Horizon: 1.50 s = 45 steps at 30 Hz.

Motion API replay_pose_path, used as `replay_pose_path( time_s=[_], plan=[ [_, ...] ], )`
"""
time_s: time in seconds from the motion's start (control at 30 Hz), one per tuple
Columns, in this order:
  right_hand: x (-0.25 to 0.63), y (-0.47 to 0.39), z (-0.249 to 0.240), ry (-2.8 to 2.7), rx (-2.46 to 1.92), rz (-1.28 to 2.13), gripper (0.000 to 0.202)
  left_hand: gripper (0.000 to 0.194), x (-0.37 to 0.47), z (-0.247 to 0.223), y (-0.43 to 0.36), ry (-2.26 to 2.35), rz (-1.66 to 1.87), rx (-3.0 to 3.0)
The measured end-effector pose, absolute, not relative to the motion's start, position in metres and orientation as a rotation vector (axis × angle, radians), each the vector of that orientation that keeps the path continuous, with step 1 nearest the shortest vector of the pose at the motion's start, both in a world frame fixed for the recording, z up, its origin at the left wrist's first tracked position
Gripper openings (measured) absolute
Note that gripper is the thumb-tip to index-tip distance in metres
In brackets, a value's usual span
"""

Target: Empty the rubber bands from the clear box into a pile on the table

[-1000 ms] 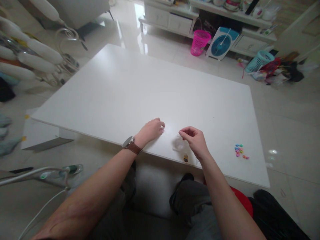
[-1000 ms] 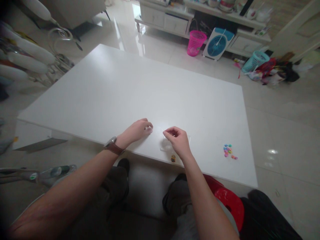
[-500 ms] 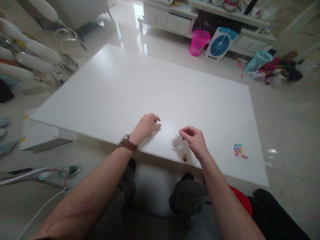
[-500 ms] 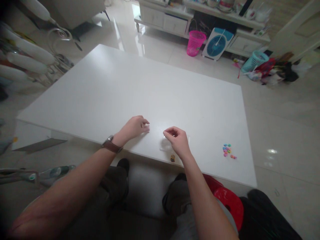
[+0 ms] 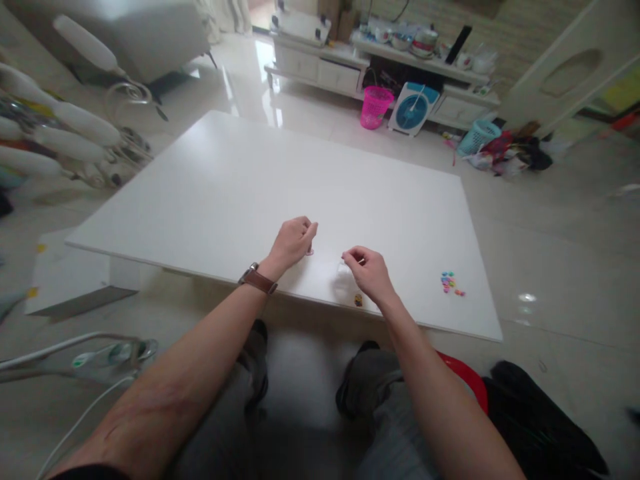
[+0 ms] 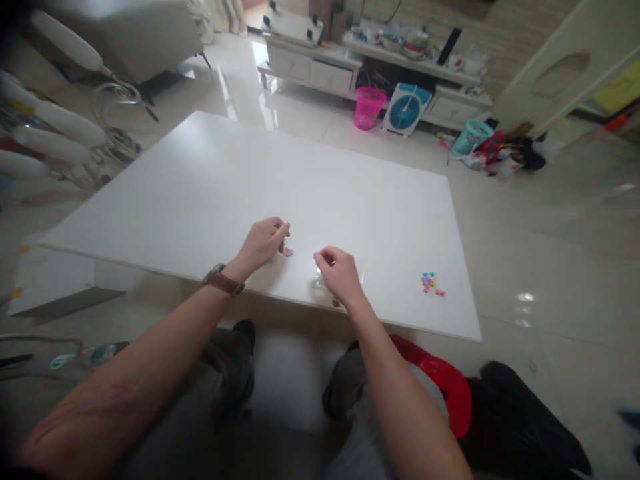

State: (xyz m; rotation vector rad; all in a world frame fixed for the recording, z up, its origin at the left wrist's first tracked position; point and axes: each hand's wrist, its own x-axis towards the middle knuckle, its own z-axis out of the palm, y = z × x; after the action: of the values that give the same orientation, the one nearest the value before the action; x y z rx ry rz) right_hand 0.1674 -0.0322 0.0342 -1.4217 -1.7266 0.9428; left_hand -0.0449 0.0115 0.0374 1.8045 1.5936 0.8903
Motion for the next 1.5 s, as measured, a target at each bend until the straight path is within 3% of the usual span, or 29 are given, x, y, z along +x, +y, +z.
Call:
replay_pose_path(
  time_s=[0.1,0.33,0.43,0.5,0.67,0.77,0.9,1.17,1.5],
  plan=[
    [0.173,-0.049,0.06,-2.008,-1.317,0.72,0.024,0.023,-0.038,0.045,-0.008,1.491,0.832,1.906],
    [0.215,-0.158,0.107,-2.018,-1.401,0.524,0.024,0.03,-0.026,0.068,-0.098,1.284,0.92,1.971],
    [0.255,-0.223,0.085,-2.062,-1.593,0.453,0.021,0.029,-0.027,0.063,-0.161,1.238,0.756,2.068],
    [0.286,-0.264,0.059,-2.006,-1.797,0.315,0.023,0.04,-0.037,0.054,-0.2,1.255,0.582,2.239],
    [0.33,-0.354,-0.008,-1.688,-1.914,0.303,0.059,0.034,-0.085,0.039,-0.263,1.848,0.423,2.297],
    [0.324,-0.388,-0.026,-1.59,-1.938,0.292,0.069,0.044,-0.101,0.036,-0.284,2.062,0.336,2.282],
    [0.311,-0.399,-0.021,-1.627,-1.961,0.212,0.071,0.054,-0.095,0.035,-0.3,2.141,0.238,2.221],
    [0.28,-0.374,-0.005,-1.791,-1.918,-0.034,0.066,0.054,-0.083,0.031,-0.3,2.142,0.207,2.263],
    [0.251,-0.362,-0.004,-1.755,-1.923,0.045,0.064,0.056,-0.077,0.03,-0.305,2.157,0.154,2.268]
  ],
)
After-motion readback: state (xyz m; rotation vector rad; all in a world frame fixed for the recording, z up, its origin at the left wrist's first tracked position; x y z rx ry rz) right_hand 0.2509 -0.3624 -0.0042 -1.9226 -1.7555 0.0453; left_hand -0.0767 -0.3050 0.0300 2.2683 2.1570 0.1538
